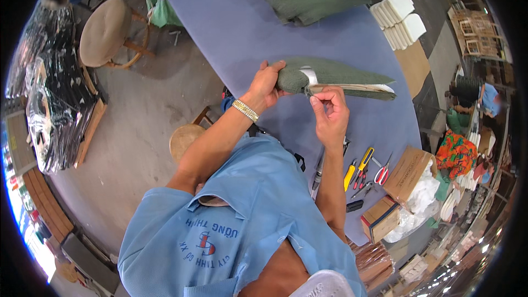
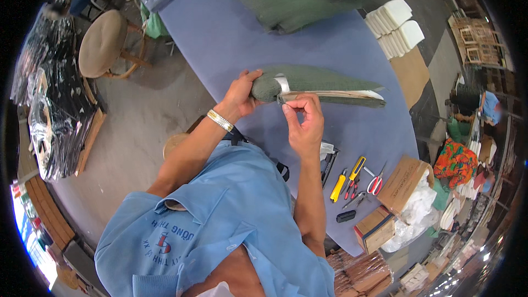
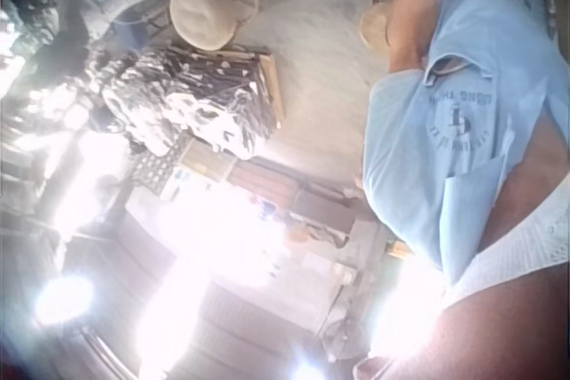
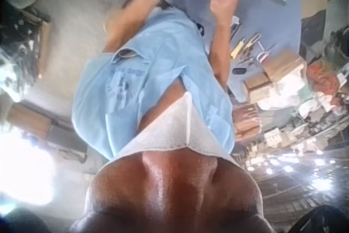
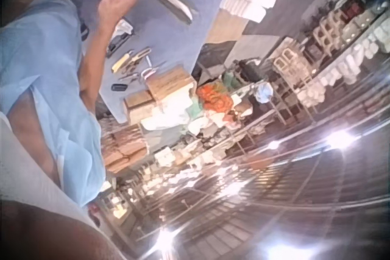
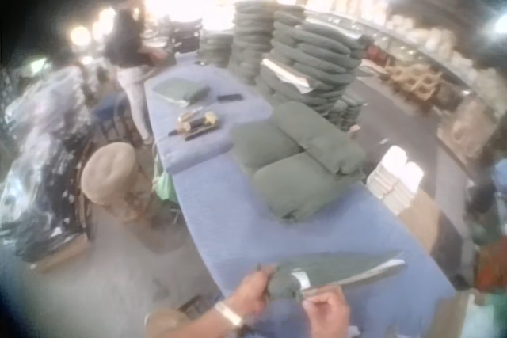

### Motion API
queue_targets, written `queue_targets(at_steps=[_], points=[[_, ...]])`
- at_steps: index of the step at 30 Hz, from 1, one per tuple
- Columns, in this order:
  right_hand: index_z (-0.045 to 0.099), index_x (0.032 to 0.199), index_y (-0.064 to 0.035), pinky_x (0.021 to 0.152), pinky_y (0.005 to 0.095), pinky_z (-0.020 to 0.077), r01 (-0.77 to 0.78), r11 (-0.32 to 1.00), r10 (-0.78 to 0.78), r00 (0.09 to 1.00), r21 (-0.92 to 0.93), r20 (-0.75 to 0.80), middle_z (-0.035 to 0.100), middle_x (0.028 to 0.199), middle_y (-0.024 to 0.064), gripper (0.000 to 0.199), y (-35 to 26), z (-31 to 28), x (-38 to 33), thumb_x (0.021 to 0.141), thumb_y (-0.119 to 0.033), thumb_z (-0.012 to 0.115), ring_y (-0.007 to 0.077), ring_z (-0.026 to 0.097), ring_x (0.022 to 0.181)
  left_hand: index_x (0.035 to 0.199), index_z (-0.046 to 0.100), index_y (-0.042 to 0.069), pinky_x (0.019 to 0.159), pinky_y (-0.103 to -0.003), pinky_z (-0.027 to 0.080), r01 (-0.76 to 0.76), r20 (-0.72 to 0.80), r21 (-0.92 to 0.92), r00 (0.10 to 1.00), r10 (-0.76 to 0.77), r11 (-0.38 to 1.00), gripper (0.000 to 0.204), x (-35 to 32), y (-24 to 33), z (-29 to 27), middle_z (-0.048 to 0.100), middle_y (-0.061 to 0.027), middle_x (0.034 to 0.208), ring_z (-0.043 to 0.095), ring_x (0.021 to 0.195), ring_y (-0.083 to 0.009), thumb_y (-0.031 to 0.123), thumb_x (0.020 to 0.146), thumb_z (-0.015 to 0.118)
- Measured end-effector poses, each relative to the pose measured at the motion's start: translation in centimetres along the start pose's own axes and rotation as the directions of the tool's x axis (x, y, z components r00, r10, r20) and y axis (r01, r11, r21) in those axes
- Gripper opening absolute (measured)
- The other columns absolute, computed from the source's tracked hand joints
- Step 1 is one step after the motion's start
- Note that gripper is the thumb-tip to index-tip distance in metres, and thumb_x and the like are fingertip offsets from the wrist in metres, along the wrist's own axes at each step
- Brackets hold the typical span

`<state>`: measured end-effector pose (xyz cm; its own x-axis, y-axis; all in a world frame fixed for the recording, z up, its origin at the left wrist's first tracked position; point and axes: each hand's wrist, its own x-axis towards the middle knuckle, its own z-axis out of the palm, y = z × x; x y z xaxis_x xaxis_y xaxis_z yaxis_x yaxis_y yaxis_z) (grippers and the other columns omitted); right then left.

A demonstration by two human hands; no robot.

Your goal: The person wraps green fabric around white foam inserts, folds the edges, and secures them using a staple gun. The person repeatedly handles multiple cushion units, aligning fabric and fastening edges on a work table.

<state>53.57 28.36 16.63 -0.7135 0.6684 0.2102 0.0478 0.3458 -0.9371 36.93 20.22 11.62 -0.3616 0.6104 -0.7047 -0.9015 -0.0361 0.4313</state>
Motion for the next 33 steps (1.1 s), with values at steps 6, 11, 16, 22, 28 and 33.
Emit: queue_targets(at_steps=[6,11,16,22,28,33], points=[[0.065,0.097,0.0006,0.078,0.0289,0.0519,0.108,0.994,-0.108,0.993,0.009,-0.038,0.060,0.102,0.0073,0.012,-1.3,-2.7,2.0,0.090,0.001,0.075,0.0152,0.060,0.087,0.163,-0.009,0.005,0.079,-0.049,0.066,-0.109,0.126,0.109,0.987,0.096,0.988,0.092,-2.4,3.8,4.1,0.049,-0.0223,0.143,0.068,0.112,-0.0315,0.023,0.104,0.059],[0.067,0.096,-0.0017,0.066,0.0293,0.0513,0.040,0.994,-0.048,0.996,-0.103,-0.070,0.062,0.096,0.0063,0.015,-3.5,-2.0,3.2,0.086,-0.002,0.078,0.0153,0.061,0.075,0.163,-0.010,0.006,0.078,-0.049,0.067,-0.121,0.144,0.135,0.984,0.102,0.983,0.094,-1.1,4.3,4.0,0.048,-0.0239,0.144,0.069,0.111,-0.0331,0.023,0.103,0.061],[0.069,0.091,-0.0021,0.062,0.0288,0.0520,0.190,0.949,-0.223,0.969,-0.252,-0.108,0.061,0.094,0.0070,0.014,-2.2,-0.8,3.1,0.083,0.004,0.079,0.0163,0.062,0.072,0.163,-0.015,0.008,0.080,-0.052,0.066,-0.082,0.197,0.133,0.979,0.055,0.988,0.100,0.8,4.7,2.7,0.044,-0.0275,0.148,0.069,0.110,-0.0372,0.022,0.102,0.063],[0.072,0.096,-0.0050,0.058,0.0305,0.0505,0.260,0.926,-0.288,0.955,-0.272,-0.067,0.065,0.093,0.0068,0.014,-0.9,-0.3,2.0,0.085,-0.002,0.079,0.0180,0.064,0.068,0.165,0.004,0.006,0.077,-0.047,0.063,-0.163,0.091,0.333,0.986,0.140,0.929,0.092,-2.2,5.7,5.3,0.051,-0.0214,0.145,0.067,0.114,-0.0312,0.026,0.100,0.067],[0.072,0.114,-0.0092,0.058,0.0320,0.0529,0.203,0.897,-0.234,0.972,-0.393,-0.032,0.068,0.090,0.0075,0.023,-4.8,-4.3,3.7,0.091,-0.005,0.074,0.0190,0.066,0.068,0.165,0.006,0.001,0.064,-0.042,0.063,-0.361,0.277,0.553,0.930,0.243,0.750,0.096,-3.0,7.4,9.8,0.049,-0.0254,0.145,0.068,0.108,-0.0321,0.026,0.097,0.069],[0.073,0.116,-0.0146,0.058,0.0347,0.0534,0.302,0.757,-0.358,0.933,-0.580,0.018,0.066,0.093,0.0075,0.026,-6.1,-8.5,6.5,0.091,-0.007,0.074,0.0195,0.067,0.070,0.164,0.012,0.000,0.061,-0.038,0.063,-0.470,0.421,0.640,0.876,0.235,0.608,0.092,-3.7,8.3,16.2,0.048,-0.0253,0.145,0.067,0.106,-0.0290,0.033,0.098,0.068]])
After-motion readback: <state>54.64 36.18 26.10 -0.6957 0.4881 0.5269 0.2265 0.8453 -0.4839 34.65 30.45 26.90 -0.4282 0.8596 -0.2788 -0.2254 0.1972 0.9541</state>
